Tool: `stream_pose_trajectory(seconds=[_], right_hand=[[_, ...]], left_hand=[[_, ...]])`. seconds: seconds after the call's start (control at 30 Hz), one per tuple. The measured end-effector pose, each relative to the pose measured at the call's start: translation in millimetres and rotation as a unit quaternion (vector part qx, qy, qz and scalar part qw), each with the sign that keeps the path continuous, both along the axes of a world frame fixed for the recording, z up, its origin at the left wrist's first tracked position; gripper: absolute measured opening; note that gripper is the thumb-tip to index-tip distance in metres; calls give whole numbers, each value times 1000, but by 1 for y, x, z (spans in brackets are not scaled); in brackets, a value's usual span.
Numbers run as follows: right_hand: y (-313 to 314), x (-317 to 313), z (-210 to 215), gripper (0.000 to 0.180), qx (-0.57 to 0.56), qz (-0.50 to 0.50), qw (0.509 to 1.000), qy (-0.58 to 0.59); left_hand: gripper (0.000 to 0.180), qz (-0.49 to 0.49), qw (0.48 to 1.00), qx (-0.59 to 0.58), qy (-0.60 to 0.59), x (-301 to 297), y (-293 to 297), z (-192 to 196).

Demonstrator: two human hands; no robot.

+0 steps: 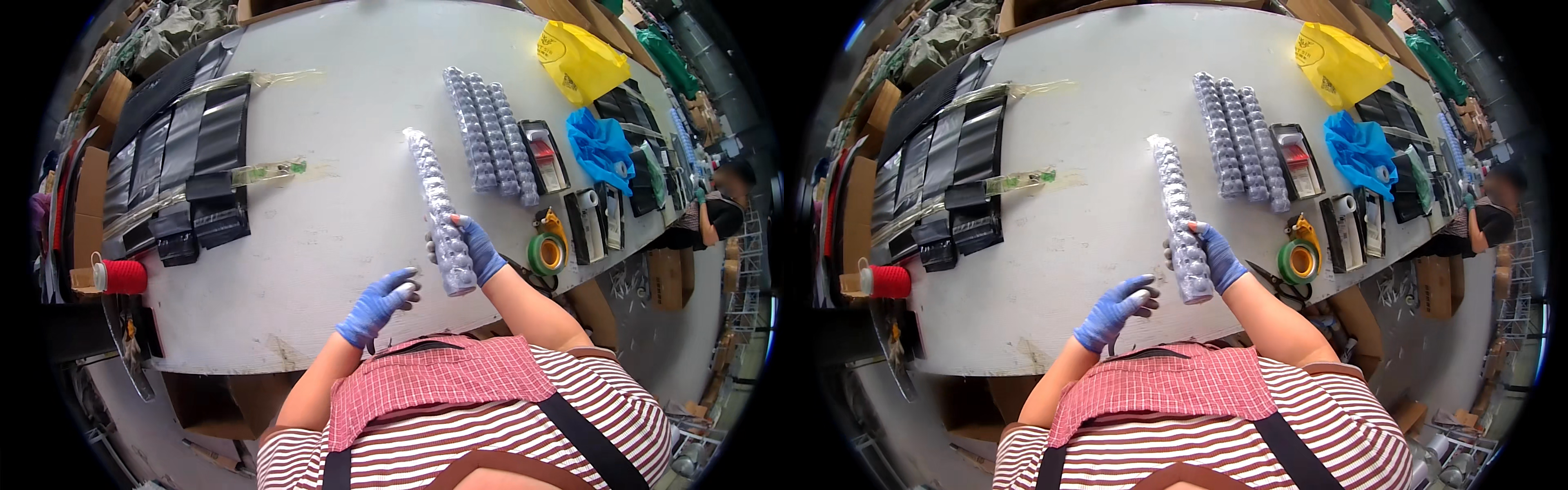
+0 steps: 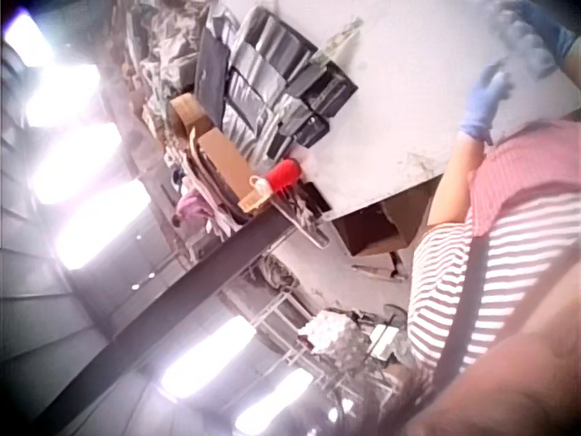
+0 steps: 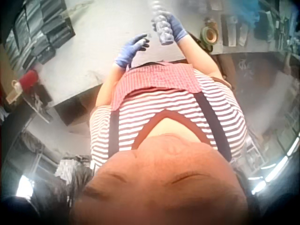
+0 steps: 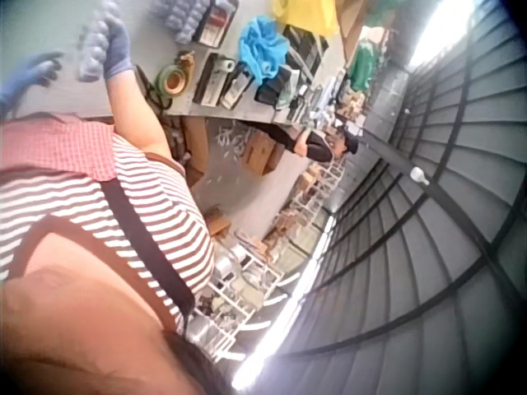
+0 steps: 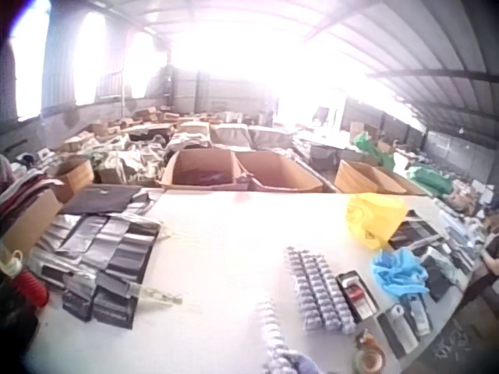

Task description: The person takes foam products from a box, wraps them in black plastic sheeting, applies an adhesive label, and seals the package with a tape dispenser.

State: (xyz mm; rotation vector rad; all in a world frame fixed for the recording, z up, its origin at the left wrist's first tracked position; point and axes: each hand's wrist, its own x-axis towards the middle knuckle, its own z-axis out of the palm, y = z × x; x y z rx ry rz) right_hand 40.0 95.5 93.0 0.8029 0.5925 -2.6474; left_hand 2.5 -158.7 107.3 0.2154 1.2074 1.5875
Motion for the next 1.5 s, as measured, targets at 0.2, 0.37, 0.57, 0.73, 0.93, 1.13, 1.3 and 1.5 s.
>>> stream_pose_trajectory(seconds=[0.2, 0.37, 0.57, 0.73, 0.93, 1.13, 1.3, 1.5], right_hand=[[-24, -13, 5, 46, 139, 16, 989, -49], [-42, 5, -2, 51, 770, 124, 626, -33], [-70, 8, -27, 67, 843, 123, 512, -109], [-67, 9, -30, 71, 837, 126, 520, -114], [-64, 14, -40, 73, 845, 123, 508, -117], [-67, 10, -38, 72, 845, 104, 515, -100], [-68, 7, -33, 71, 842, 116, 514, -112], [-67, 6, -33, 72, 838, 114, 517, -133]], left_hand=[[45, 155, 979, -54, 121, -86, -122, -9], [34, 348, 791, -134, 485, -229, -218, 24], [29, 121, 581, -343, 728, -361, -254, 15], [33, 123, 711, -410, 558, -375, -258, -10], [37, -88, 542, -479, 685, -338, -248, -2], [25, -104, 544, -455, 697, -345, -251, -22], [10, -123, 465, -453, 751, -355, -254, -41], [14, -45, 500, -528, 685, -353, -234, -31]])
